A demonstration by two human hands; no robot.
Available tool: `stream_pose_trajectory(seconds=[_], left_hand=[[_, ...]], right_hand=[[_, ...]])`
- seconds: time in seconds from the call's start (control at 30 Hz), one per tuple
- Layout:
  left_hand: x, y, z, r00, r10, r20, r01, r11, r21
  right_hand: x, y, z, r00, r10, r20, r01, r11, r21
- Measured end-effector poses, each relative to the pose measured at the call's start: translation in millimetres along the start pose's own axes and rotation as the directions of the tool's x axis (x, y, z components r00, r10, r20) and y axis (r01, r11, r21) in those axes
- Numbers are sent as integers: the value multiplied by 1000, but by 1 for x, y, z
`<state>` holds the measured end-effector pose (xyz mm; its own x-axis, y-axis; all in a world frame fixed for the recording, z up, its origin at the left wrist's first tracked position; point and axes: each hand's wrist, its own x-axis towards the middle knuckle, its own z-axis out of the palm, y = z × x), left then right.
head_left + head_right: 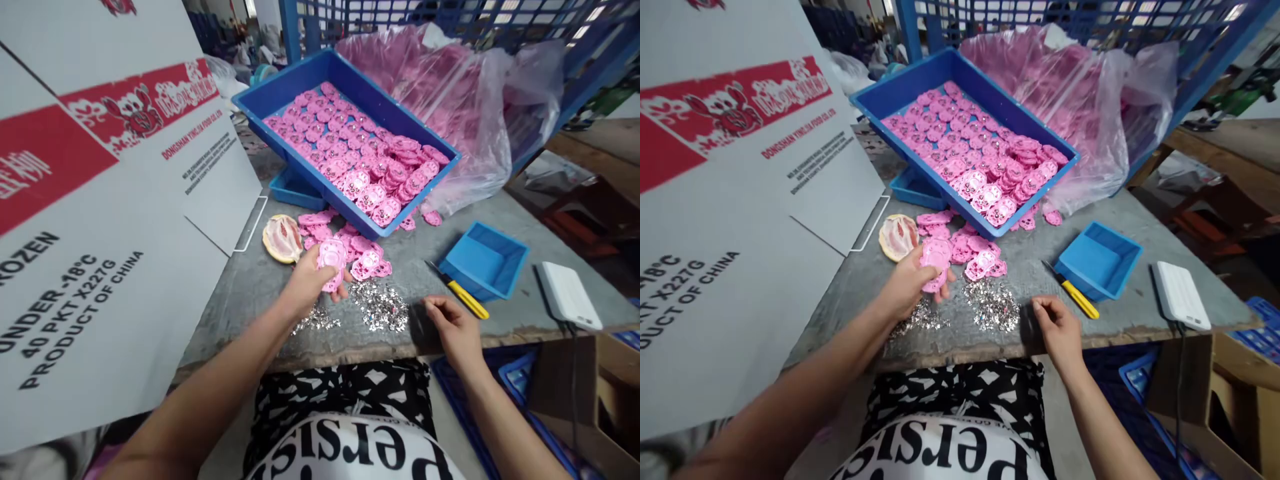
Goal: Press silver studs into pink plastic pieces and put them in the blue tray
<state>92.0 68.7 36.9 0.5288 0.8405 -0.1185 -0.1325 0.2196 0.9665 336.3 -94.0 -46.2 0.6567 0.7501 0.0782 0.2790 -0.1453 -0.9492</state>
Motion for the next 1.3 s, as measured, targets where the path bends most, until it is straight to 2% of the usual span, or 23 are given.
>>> stream_pose_trajectory(seconds=[0.1, 0.17, 0.23, 0.3, 0.37, 0.43, 0.5, 0.6, 0.73, 0.93, 1.13, 1.3], left_hand=[[48, 23, -3, 997, 55, 54, -52, 998, -46], [85, 44, -5, 998, 57, 39, -54, 996, -68], [124, 68, -9, 995, 94, -31, -93, 995, 19], [161, 92, -12, 984, 150, -94, -129, 971, 203], [196, 112, -16, 964, 214, -160, -124, 888, 443], [227, 126, -19, 931, 277, -236, -38, 718, 695], [252, 132, -20, 919, 292, -265, 27, 624, 781], [278, 132, -20, 929, 272, -252, 68, 542, 838], [292, 124, -20, 952, 233, -198, 84, 425, 902], [291, 120, -30, 961, 238, -143, 72, 283, 956], [279, 123, -37, 957, 277, -93, 30, 222, 975], [259, 132, -43, 929, 366, -48, -27, 199, 980]], right_hand=[[4, 17, -4, 996, -75, -43, 71, 995, -71], [6, 25, -4, 994, -96, -46, 91, 990, -106], [6, 33, -3, 993, -107, -41, 101, 987, -128], [7, 40, -3, 993, -111, -28, 107, 985, -135], [7, 45, -4, 994, -107, -19, 104, 985, -136], [7, 50, -5, 995, -103, -17, 100, 985, -138], [7, 53, -6, 994, -109, -19, 105, 984, -140], [5, 55, -7, 992, -125, -21, 121, 983, -140], [4, 54, -6, 989, -147, -24, 142, 980, -140], [4, 51, -5, 992, -125, -22, 120, 982, -145], [6, 53, -6, 996, -84, -33, 78, 988, -137], [7, 50, -6, 996, -76, -44, 70, 990, -121]])
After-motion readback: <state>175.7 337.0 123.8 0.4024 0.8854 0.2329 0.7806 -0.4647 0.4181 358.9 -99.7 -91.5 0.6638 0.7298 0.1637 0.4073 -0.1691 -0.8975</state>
